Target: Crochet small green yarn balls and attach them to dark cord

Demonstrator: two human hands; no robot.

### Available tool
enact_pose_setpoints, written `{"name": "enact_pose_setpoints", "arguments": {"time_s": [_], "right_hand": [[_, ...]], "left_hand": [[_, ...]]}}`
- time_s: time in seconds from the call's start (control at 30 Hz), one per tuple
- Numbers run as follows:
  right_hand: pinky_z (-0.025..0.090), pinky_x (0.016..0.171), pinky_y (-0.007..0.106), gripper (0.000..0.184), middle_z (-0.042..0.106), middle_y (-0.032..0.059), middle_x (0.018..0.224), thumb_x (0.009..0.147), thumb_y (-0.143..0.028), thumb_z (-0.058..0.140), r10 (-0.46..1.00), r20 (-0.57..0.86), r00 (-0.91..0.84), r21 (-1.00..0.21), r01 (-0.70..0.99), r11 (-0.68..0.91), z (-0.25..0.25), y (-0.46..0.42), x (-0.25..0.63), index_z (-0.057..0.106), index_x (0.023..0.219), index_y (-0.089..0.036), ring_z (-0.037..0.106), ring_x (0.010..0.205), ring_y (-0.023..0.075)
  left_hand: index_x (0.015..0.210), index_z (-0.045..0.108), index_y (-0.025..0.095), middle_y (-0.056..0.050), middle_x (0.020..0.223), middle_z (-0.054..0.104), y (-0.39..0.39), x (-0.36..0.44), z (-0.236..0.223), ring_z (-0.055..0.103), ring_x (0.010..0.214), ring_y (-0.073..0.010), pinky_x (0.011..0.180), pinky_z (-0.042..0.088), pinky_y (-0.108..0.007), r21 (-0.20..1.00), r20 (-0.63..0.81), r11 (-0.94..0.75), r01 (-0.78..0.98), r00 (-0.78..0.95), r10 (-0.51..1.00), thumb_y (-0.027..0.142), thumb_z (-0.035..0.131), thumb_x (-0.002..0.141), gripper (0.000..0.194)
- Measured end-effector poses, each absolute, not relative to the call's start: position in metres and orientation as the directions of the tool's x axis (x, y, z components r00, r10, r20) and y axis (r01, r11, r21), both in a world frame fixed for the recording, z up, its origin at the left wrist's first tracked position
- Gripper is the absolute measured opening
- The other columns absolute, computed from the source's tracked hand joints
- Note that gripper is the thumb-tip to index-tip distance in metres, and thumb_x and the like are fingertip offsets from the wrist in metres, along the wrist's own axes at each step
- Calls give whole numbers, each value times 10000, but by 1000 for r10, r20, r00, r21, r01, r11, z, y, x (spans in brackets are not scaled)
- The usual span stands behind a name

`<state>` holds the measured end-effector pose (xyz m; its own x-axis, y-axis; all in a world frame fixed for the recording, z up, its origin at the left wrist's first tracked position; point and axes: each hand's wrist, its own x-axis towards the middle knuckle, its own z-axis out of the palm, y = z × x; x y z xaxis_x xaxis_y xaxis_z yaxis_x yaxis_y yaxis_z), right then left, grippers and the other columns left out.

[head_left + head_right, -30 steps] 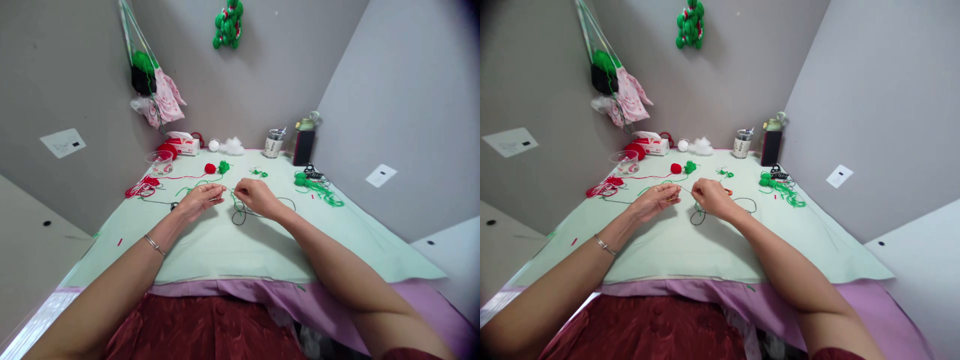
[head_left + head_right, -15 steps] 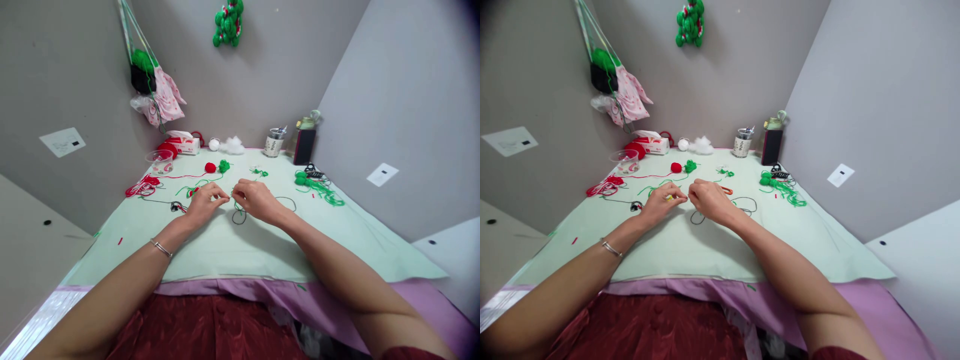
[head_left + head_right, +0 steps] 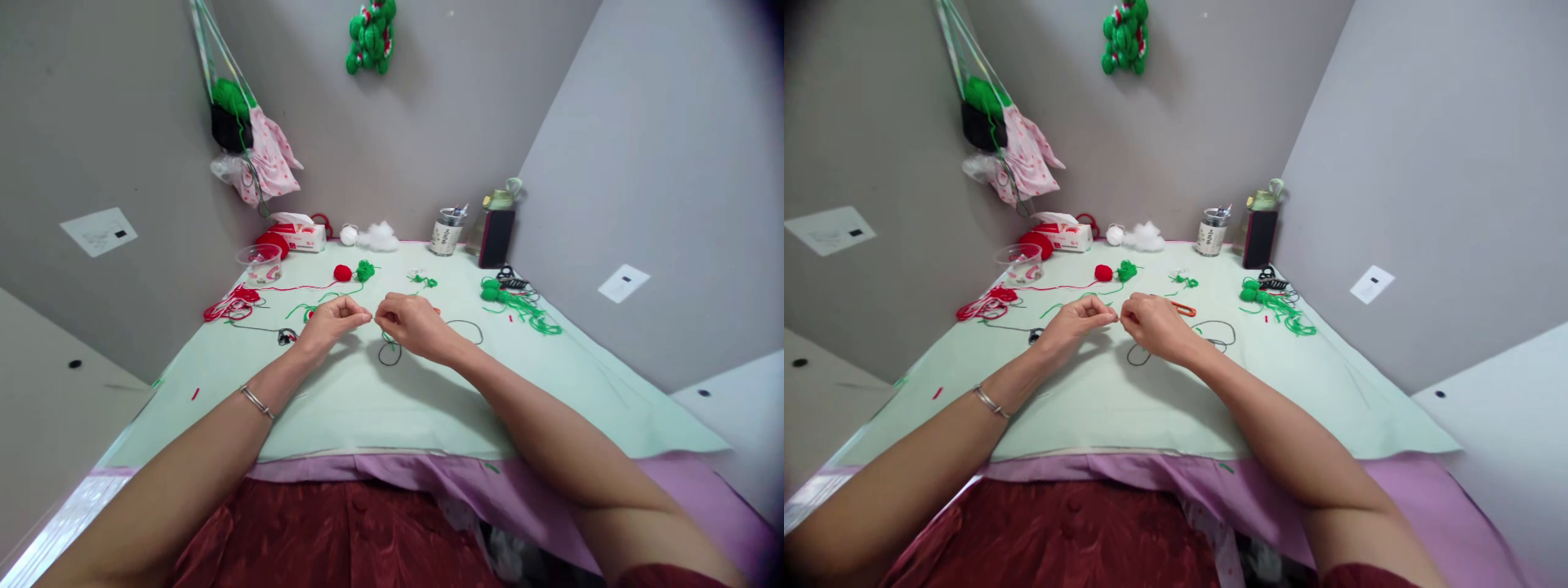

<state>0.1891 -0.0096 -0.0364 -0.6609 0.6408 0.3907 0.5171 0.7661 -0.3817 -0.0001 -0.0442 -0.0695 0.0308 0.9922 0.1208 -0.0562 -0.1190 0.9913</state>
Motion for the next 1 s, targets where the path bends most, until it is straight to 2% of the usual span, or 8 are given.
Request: {"name": "enact_pose_setpoints", "arguments": {"time_s": [0.23, 0.4, 0.5, 0.57, 0.67, 0.77, 0.9, 1.0], "right_hand": [[261, 601, 249, 199, 586, 10, 737, 805, -62, 492, 617, 331, -714, -336, 522, 784, -29, -13, 193, 599, 669, -161, 405, 588, 97], [326, 643, 247, 215, 661, 37, 766, 871, -215, 517, 663, 122, -738, -465, 548, 695, -20, 4, 209, 700, 776, -156, 513, 665, 123], [357, 645, 255, 327, 666, 55, 732, 910, -299, 471, 786, 152, -599, -546, 612, 572, -20, 22, 221, 726, 794, -130, 524, 656, 132], [363, 636, 261, 326, 661, 57, 711, 893, -308, 491, 827, 204, -524, -594, 605, 530, -24, 28, 221, 728, 775, -119, 517, 648, 134], [377, 634, 256, 282, 661, 41, 756, 849, -360, 589, 776, 244, -582, -707, 440, 553, -33, 21, 210, 739, 865, -122, 513, 668, 131], [345, 579, 240, 310, 610, 2, 713, 815, -421, 651, 667, 196, -719, -783, 295, 548, -40, 7, 194, 730, 893, -131, 457, 623, 107], [335, 572, 245, 305, 598, -1, 672, 809, -417, 643, 728, 178, -662, -831, 295, 472, -39, 1, 189, 728, 816, -125, 440, 606, 102], [361, 612, 257, 278, 627, 12, 685, 788, -382, 650, 798, 200, -569, -843, 315, 436, -34, 6, 193, 737, 819, -121, 473, 636, 115]], "left_hand": [[776, 558, 198, 17, 776, 663, -39, -12, -63, 564, 723, -129, 730, 424, -284, 981, 144, -159, -112, -130, 981, 355, 848, 618, 366], [852, 604, 211, 25, 769, 647, -39, -14, -63, 578, 730, -135, 734, 447, -288, 981, 174, -178, -81, -46, 984, 382, 837, 632, 363], [876, 655, 216, 4, 795, 653, -39, -13, -66, 596, 775, -151, 771, 467, -307, 978, 198, -199, -56, -25, 980, 379, 821, 663, 316], [896, 686, 217, -10, 832, 665, -40, -12, -67, 605, 800, -157, 790, 475, -314, 981, 194, -194, -17, -6, 981, 374, 809, 687, 290], [929, 705, 214, -15, 842, 675, -44, -7, -66, 616, 799, -164, 788, 484, -319, 978, 202, -203, 36, 47, 978, 379, 794, 711, 287], [950, 715, 204, -29, 862, 704, -47, -3, -65, 635, 821, -181, 804, 488, -330, 972, 227, -231, 38, 81, 970, 397, 780, 728, 301], [877, 750, 206, -28, 843, 714, -46, -4, -66, 618, 781, -184, 758, 476, -325, 969, 219, -213, 126, -36, 975, 420, 768, 723, 264], [770, 734, 199, -15, 755, 678, -44, -6, -68, 592, 729, -174, 729, 462, -319, 959, 197, -192, 210, -4, 980, 411, 760, 715, 220]]}}
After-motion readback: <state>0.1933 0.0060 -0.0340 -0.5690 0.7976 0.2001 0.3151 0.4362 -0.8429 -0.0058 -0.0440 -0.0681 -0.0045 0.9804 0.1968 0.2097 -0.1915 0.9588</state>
